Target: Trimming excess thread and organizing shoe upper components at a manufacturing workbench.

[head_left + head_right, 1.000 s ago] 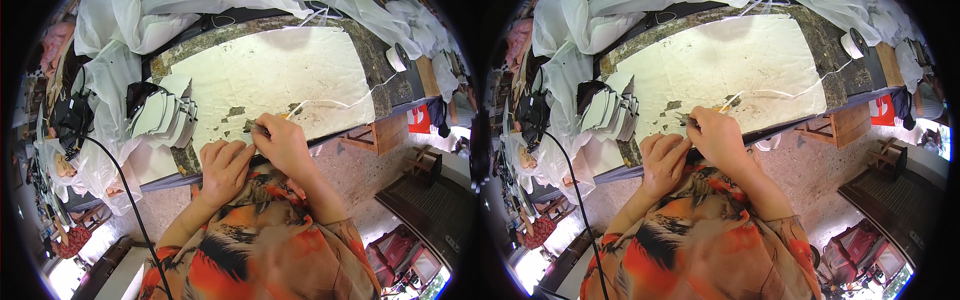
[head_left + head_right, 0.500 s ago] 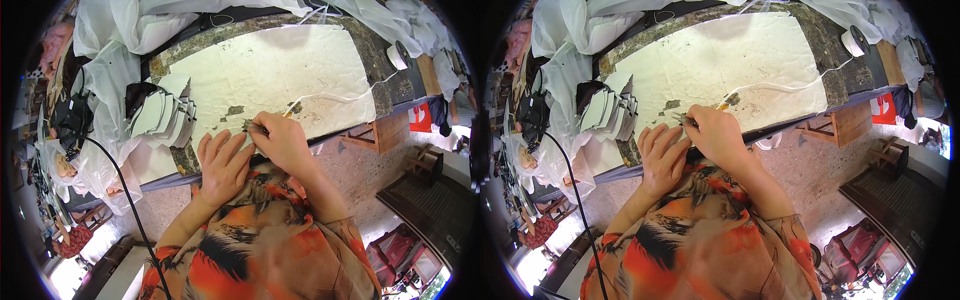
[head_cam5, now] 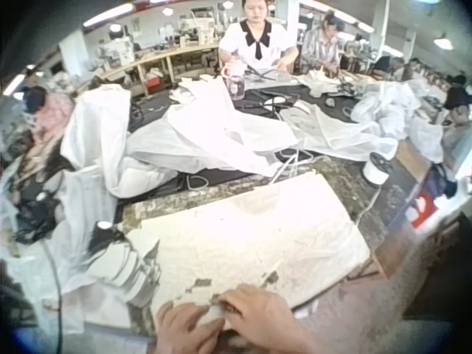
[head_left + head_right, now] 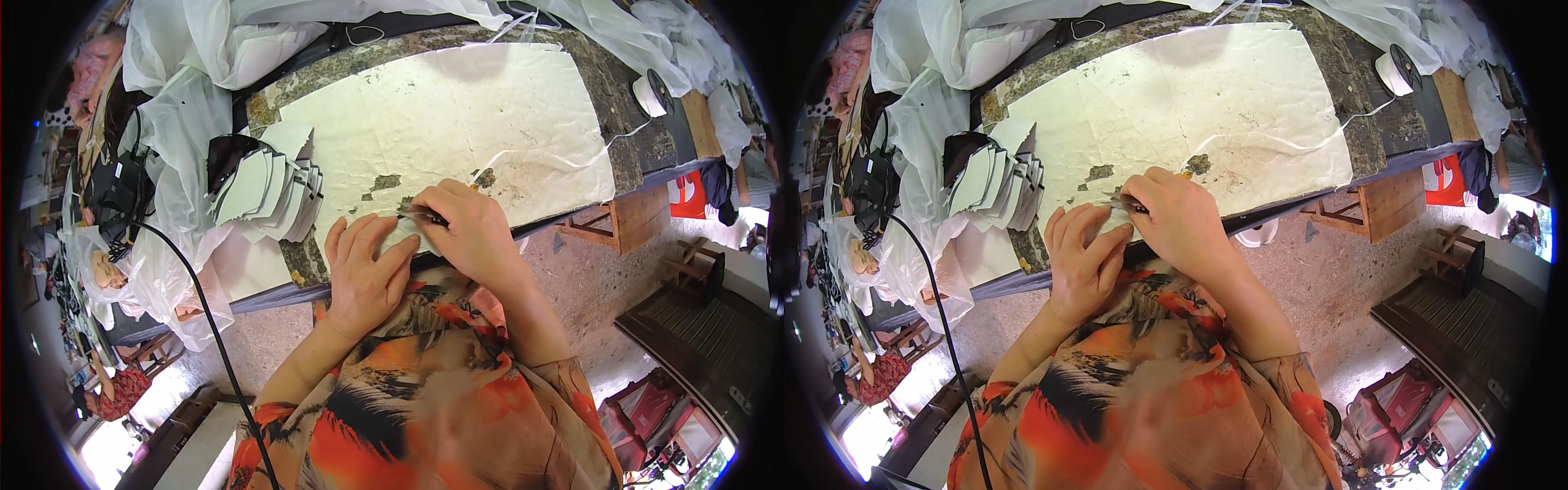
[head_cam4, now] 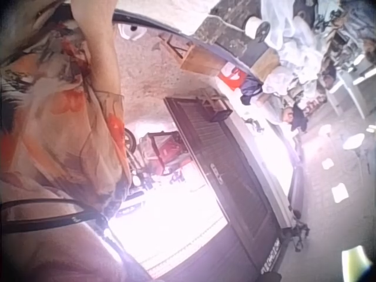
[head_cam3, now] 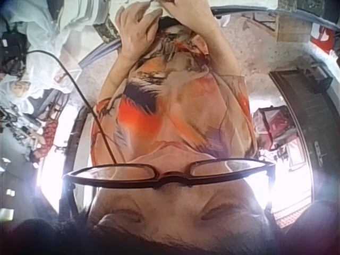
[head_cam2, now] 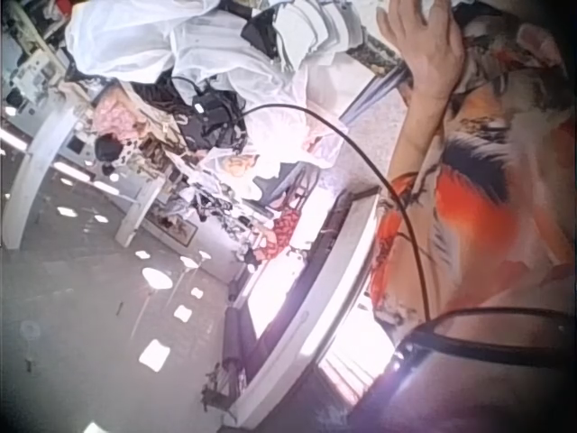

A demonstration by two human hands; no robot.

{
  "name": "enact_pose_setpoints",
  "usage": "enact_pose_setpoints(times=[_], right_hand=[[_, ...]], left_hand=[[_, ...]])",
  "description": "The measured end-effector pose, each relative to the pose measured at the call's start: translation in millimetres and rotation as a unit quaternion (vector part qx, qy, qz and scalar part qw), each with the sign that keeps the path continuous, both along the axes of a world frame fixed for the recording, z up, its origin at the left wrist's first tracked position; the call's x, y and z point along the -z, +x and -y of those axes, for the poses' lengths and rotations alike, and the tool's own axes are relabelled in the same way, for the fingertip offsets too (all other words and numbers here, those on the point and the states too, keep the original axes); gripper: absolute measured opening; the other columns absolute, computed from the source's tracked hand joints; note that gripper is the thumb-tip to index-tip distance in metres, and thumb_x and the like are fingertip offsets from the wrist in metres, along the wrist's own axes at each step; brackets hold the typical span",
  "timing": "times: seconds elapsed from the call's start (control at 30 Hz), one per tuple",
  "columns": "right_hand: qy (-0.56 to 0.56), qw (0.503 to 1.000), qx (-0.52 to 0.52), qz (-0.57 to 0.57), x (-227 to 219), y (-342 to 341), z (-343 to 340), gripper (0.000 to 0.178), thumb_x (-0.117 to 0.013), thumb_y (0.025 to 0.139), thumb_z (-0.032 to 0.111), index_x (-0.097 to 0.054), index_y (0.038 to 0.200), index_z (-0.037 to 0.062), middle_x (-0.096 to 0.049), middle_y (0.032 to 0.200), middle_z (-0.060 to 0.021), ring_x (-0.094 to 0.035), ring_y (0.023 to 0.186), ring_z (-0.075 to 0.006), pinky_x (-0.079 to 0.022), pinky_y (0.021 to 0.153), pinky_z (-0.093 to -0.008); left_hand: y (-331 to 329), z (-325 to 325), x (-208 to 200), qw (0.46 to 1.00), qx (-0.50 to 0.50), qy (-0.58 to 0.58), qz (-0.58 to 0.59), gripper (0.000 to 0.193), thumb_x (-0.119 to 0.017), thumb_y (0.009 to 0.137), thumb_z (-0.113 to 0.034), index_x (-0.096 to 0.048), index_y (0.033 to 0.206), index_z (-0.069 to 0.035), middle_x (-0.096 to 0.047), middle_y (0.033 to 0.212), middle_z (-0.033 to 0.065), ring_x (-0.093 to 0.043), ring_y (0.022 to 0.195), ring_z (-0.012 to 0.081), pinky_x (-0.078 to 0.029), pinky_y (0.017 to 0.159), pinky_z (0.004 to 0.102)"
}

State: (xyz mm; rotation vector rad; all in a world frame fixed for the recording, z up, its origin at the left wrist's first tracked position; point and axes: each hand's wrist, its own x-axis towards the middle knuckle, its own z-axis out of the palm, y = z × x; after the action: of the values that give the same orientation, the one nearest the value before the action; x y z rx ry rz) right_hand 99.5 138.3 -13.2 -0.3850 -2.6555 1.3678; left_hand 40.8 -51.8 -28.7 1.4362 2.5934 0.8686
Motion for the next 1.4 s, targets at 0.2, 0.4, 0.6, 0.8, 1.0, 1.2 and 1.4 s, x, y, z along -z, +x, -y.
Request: enact_pose_setpoints(times=[0.2,0.4,0.6,0.8,1.0,1.2,1.4], right_hand=[[0.049,0.999,-0.01,-0.008,3,1,0,0.014,-0.068,0.081,0.008,-0.064,0.095,0.008,-0.061,0.087,-0.0116,-0.063,0.082,-0.0352,-0.051,0.069,-0.0446],[0.036,0.999,0.007,-0.038,6,-1,0,0.012,-0.068,0.083,0.007,-0.067,0.095,0.006,-0.063,0.085,-0.012,-0.063,0.078,-0.0348,-0.051,0.067,-0.0412],[0.039,0.998,-0.004,-0.054,11,2,-2,0.017,-0.068,0.079,0.006,-0.065,0.096,0.0083,-0.061,0.086,-0.0101,-0.063,0.079,-0.0345,-0.05,0.067,-0.0428],[0.05,0.997,-0.001,-0.054,8,3,-2,0.015,-0.069,0.081,0.003,-0.069,0.096,0.0052,-0.064,0.086,-0.0114,-0.065,0.078,-0.0328,-0.052,0.068,-0.0388],[0.02,0.999,0.008,-0.035,0,9,-20,0.021,-0.066,0.078,0.0,-0.07,0.098,0.0049,-0.066,0.089,-0.0124,-0.066,0.08,-0.0318,-0.053,0.071,-0.0381],[0.038,0.997,-0.039,-0.047,2,13,-29,0.021,-0.065,0.078,-0.001,-0.07,0.097,0.0053,-0.066,0.091,-0.0108,-0.066,0.083,-0.0313,-0.054,0.073,-0.0382],[0.062,0.993,-0.081,-0.064,4,16,-41,0.025,-0.067,0.075,-0.002,-0.07,0.098,0.0055,-0.066,0.091,-0.0097,-0.066,0.084,-0.0302,-0.054,0.074,-0.0374]], left_hand=[[1,1,2,0.999,0.02,-0.01,-0.039,0.029,-0.071,0.082,-0.015,-0.073,0.112,-0.017,-0.06,0.134,0.0084,-0.051,0.13,0.0304,-0.025,0.115,0.0539],[3,0,3,0.999,0.001,-0.003,-0.032,0.031,-0.072,0.081,-0.016,-0.073,0.112,-0.017,-0.062,0.131,0.0071,-0.05,0.131,0.0301,-0.023,0.117,0.0545],[3,1,4,0.999,-0.002,0.005,-0.036,0.031,-0.072,0.081,-0.016,-0.073,0.112,-0.017,-0.062,0.132,0.0063,-0.051,0.13,0.0294,-0.023,0.117,0.0549],[3,-1,3,0.999,0.01,-0.015,-0.045,0.03,-0.071,0.082,-0.016,-0.071,0.112,-0.016,-0.063,0.129,0.0041,-0.051,0.128,0.0293,-0.023,0.117,0.055],[4,-6,-2,1.0,-0.003,-0.018,-0.026,0.027,-0.069,0.083,-0.016,-0.069,0.11,-0.015,-0.064,0.125,0.0044,-0.051,0.127,0.0286,-0.023,0.116,0.054],[4,-10,-1,0.999,-0.022,-0.006,-0.025,0.035,-0.067,0.085,-0.014,-0.069,0.12,-0.013,-0.064,0.123,0.0035,-0.052,0.123,0.0281,-0.025,0.116,0.0523],[4,-15,-7,0.998,-0.014,-0.029,-0.049,0.046,-0.065,0.084,-0.015,-0.067,0.129,-0.012,-0.063,0.118,0.0031,-0.052,0.119,0.0273,-0.027,0.114,0.0535]])
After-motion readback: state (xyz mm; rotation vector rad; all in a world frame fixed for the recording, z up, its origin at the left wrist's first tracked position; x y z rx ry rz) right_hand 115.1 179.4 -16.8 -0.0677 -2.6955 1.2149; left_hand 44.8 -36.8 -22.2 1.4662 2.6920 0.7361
